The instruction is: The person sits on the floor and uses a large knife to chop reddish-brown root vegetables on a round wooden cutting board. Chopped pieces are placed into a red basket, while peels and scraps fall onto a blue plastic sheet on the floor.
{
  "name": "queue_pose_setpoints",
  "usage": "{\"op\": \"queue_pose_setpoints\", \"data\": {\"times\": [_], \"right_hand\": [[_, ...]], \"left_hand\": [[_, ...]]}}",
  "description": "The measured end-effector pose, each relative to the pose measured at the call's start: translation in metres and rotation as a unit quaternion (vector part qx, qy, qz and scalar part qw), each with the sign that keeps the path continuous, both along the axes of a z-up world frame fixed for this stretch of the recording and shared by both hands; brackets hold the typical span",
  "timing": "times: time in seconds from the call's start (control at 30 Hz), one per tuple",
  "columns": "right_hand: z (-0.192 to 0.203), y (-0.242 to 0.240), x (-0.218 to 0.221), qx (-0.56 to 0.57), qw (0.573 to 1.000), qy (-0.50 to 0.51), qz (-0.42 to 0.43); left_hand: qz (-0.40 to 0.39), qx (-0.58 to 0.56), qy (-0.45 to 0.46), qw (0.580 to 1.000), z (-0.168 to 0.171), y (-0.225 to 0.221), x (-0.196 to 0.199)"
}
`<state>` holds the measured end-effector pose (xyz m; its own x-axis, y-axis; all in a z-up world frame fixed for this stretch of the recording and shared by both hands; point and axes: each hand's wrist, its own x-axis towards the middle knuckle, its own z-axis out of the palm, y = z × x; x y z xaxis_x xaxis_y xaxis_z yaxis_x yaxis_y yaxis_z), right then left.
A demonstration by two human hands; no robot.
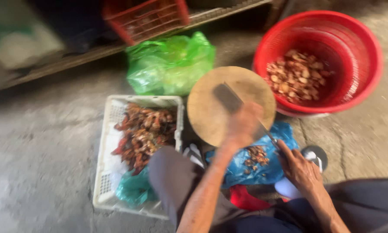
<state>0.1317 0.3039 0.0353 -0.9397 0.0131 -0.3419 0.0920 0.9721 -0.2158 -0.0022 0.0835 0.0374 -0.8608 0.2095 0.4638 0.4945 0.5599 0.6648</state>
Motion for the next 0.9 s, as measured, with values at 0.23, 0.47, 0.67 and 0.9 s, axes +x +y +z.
{"op": "queue_pose_setpoints", "data": {"times": [0.23,0.47,0.67,0.9], "right_hand": [[-0.077,0.046,0.002,-0.016,0.994,0.072,0.079],[-0.077,0.039,-0.004,-0.036,0.991,0.113,0.066],[-0.066,0.033,-0.006,-0.046,0.992,0.101,0.056],[-0.074,0.035,-0.007,-0.067,0.990,0.112,0.055]], "left_hand": [[-0.155,-0.084,-0.167,0.970,0.056,0.053,0.051],[-0.020,0.017,-0.102,0.994,0.086,-0.064,0.055],[0.346,0.522,-0.131,0.768,-0.032,-0.319,0.049],[0.533,-0.073,-0.314,0.782,-0.160,-0.368,0.098]]}}
